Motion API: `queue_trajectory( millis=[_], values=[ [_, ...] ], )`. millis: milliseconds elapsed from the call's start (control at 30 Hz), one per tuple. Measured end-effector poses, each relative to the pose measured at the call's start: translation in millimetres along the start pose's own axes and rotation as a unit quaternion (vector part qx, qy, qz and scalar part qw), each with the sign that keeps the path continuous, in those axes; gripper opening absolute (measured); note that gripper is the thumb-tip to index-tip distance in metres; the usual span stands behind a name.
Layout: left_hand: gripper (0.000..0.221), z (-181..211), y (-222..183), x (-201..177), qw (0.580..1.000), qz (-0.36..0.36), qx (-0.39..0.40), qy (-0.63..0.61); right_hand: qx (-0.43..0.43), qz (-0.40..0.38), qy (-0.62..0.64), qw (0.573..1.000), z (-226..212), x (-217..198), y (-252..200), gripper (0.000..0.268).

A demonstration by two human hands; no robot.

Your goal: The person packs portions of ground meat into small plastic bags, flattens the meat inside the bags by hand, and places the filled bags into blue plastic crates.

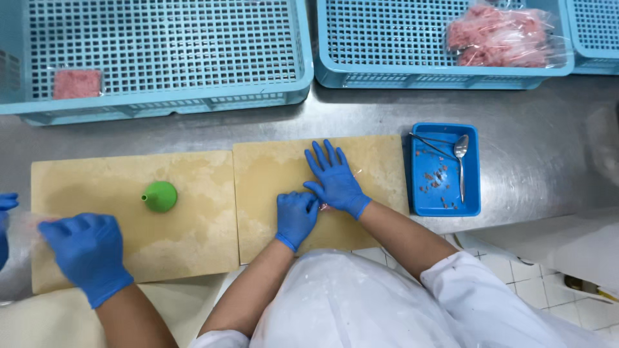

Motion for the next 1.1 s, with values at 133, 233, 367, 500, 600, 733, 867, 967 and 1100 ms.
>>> queue_trajectory(
  millis=[133, 233, 367, 500, 600, 733, 867, 967, 1100],
  values=[
    [0.007, 28, -1, -38, 0.991, -0.011, -0.028, -0.129, 0.059, 0.119, 0.421, 0.897, 30, 0, -57, 0.095],
    [0.008, 56, 13, -68, 0.972, -0.061, -0.055, -0.219, 0.042, 0.131, 0.435, 0.89, 25, -36, -83, 0.066],
    [0.036, 95, 25, -116, 0.929, -0.236, -0.143, -0.245, 0.114, 0.227, 0.513, 0.82, 19, -71, -100, 0.006],
    [0.058, 63, 14, -63, 0.916, -0.292, -0.191, -0.196, 0.183, 0.255, 0.565, 0.763, 36, -68, -115, 0.019],
    [0.035, 47, -1, -29, 0.891, -0.31, -0.239, -0.23, 0.205, 0.282, 0.619, 0.704, 44, -83, -129, 0.025],
    [0.041, 72, 1, -48, 0.873, -0.311, -0.259, -0.272, 0.216, 0.278, 0.657, 0.666, 52, -84, -130, 0.02],
    [0.016, 68, 22, -35, 0.866, -0.248, -0.292, -0.322, 0.209, 0.259, 0.667, 0.666, 42, -71, -115, 0.024],
    [0.015, 60, 28, -33, 0.859, -0.218, -0.317, -0.337, 0.251, 0.279, 0.653, 0.658, 49, -69, -107, 0.022],
    [0.012, 18, 42, -32, 0.853, -0.162, -0.336, -0.365, 0.248, 0.294, 0.673, 0.631, 39, -80, -94, 0.033]
  ],
)
Point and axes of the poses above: each hand's wrist, its own y-axis towards the middle knuckle, its own x-axis out of the palm, z = x × y, the point moved 4 cm from there along y, towards the middle knuckle, and after that the axes turned 15 degrees about -x, right-handed, at the moved point
